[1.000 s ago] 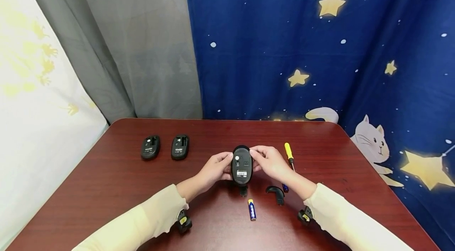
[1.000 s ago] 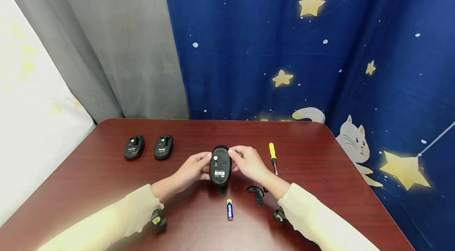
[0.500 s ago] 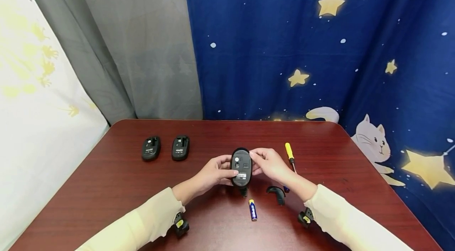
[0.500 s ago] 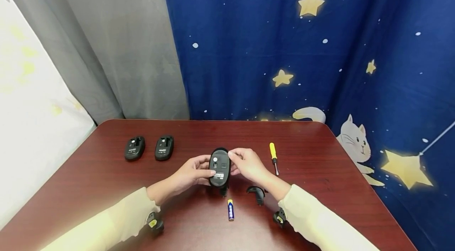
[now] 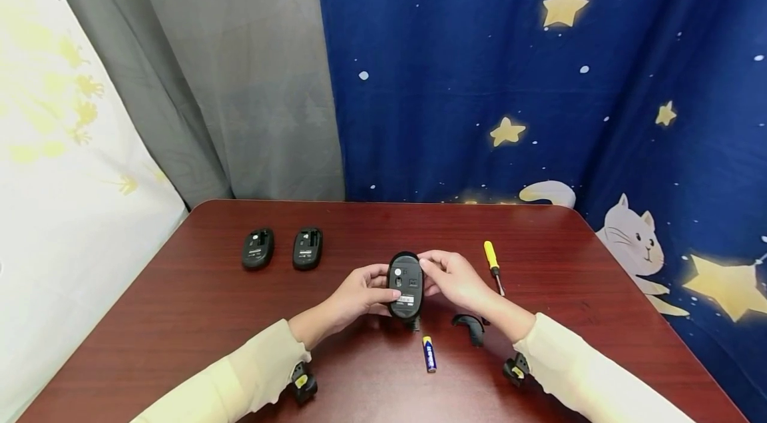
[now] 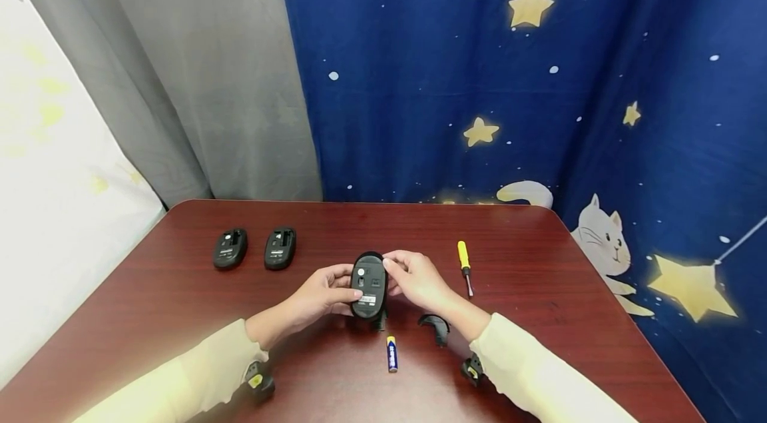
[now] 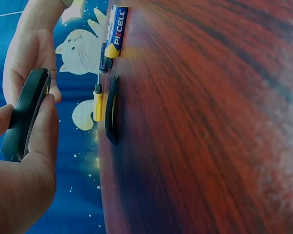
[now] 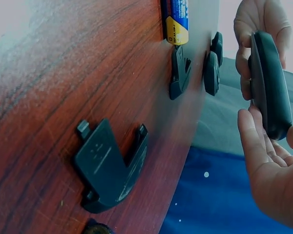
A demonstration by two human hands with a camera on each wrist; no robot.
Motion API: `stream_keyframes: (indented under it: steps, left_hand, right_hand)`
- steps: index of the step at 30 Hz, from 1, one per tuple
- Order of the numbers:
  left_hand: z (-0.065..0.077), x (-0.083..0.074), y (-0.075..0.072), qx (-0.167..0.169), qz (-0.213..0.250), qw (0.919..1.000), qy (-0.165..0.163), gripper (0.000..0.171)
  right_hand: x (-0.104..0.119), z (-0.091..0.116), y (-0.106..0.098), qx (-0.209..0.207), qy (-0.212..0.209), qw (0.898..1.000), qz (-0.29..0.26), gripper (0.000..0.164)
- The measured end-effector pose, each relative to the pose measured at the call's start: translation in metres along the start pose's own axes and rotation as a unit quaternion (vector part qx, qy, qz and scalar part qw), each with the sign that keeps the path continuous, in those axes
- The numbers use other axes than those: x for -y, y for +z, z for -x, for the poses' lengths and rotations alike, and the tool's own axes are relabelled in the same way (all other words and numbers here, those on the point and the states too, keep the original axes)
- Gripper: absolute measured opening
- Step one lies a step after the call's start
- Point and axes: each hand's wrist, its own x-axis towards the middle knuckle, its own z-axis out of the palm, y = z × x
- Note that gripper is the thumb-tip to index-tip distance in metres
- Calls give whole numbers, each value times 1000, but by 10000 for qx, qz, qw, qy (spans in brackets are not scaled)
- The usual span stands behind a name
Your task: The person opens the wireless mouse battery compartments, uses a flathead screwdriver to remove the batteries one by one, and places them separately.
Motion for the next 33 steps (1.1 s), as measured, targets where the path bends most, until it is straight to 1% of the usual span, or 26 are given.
stream_keyframes:
  steps: [2,4,7,9,12,14,16,21,26,33]
  left_hand:
    - [1,0,0,4,-2,10000,6,51]
    - [1,0,-1,-1,19,10000,-29,50]
    - [2,-1,-1,16,15,10000,-40,51]
    - [3,-1,-2,23,7,10000,-40,52]
    - [3,-1,-1,35,14,10000,-40,52]
    - [3,-1,-1,46,34,10000,-56,52]
    - [3,-1,-1,64,55,9999,-76,52]
    - [5,0,-1,100,38,9999,-67,51]
    - [6,1,-1,68,19,9999,-103,52]
    - [5,3,-1,5,-26,9999,-142,53]
  right_hand:
    - [0,0,0,-117,-179,9995,253,30]
    - [-1,0,0,-281,-453,9971,540,30]
    - [-2,-1,0,-464,-903,9921,737,32]
    - [-1,-1,-1,-456,-1232,9887,725,38]
    - [1,-1,-2,-263,-1459,9869,632,49]
    - [1,-1,-2,-93,-1486,9867,659,54]
    - [2,-1,-2,76,-1398,9876,708,58]
    - [2,0,-2,383,-1251,9889,706,59]
    - [2,0,0,405,-1229,9887,760,57]
    - [2,-1,3,328,-1323,9863,925,56]
